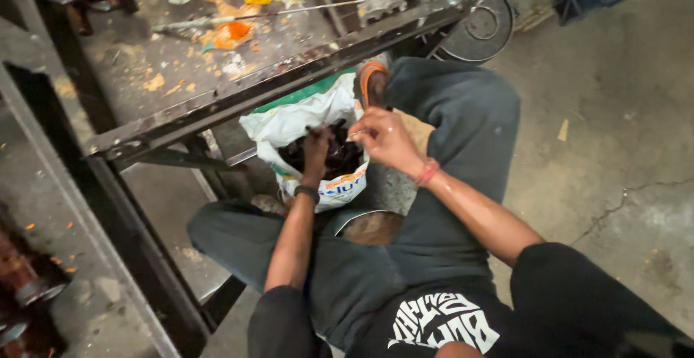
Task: The person sits on the floor and repeatedly cleans the exterior of cylindrical metal parts. They dip a cloth into a container of liquid and wipe each part before placing it into a white sack. The person handles the parts one at a time from a metal tray.
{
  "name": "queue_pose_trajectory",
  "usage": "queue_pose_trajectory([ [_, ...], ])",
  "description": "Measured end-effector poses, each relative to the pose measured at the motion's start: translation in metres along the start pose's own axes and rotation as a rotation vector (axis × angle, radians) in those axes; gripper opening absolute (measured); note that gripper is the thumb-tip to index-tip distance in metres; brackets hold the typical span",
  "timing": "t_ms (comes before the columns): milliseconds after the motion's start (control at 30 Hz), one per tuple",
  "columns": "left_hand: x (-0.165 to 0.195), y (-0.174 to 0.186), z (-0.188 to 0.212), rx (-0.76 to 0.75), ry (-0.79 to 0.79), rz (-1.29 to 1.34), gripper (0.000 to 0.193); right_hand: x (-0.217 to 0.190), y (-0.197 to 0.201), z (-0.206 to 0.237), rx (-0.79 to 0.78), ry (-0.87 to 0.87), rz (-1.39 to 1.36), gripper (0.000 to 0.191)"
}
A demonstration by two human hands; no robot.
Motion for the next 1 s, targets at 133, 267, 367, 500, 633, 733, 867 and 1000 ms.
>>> queue_pose_trajectory([
  [133,0.005,-0.014,0.008,-0.219,-0.224,-0.118,0.029,0.001,0.015,0.004,0.023,-0.009,-0.01,0.008],
  [267,-0.001,-0.021,0.021,0.249,0.345,0.283,0.026,-0.002,0.035,0.012,0.056,0.038,-0.039,0.008],
  [367,0.0,-0.028,0.032,0.466,0.022,0.052,0.033,-0.012,0.051,0.02,0.063,0.053,-0.046,0.007],
  [500,0.01,-0.036,0.051,0.415,-0.328,-0.266,0.039,-0.033,0.071,0.026,0.053,0.045,-0.136,0.006],
  [633,0.042,-0.037,0.087,0.579,-0.309,-0.497,0.053,-0.055,0.089,0.033,0.039,0.137,-0.211,0.008],
  [733,0.104,-0.032,0.145,0.625,-0.761,-0.585,0.035,-0.062,0.1,0.038,0.01,0.098,-0.275,0.008],
  [867,0.197,0.02,0.217,0.793,-0.942,-0.798,0.008,-0.065,0.106,0.049,-0.039,0.074,-0.391,0.007],
  [1000,0.258,0.095,0.222,1.157,-0.728,-1.489,0.014,-0.064,0.111,0.061,-0.057,0.046,-0.455,0.009],
])
Point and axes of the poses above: each hand's wrist, its own z-axis away from the middle knuckle, its own y-axis out of the back of the hand, x = y × z, the point moved 2 cm from there along -z, towards the middle knuckle, and after that the axes turned 6 degrees about x, right-handed, at the moved point
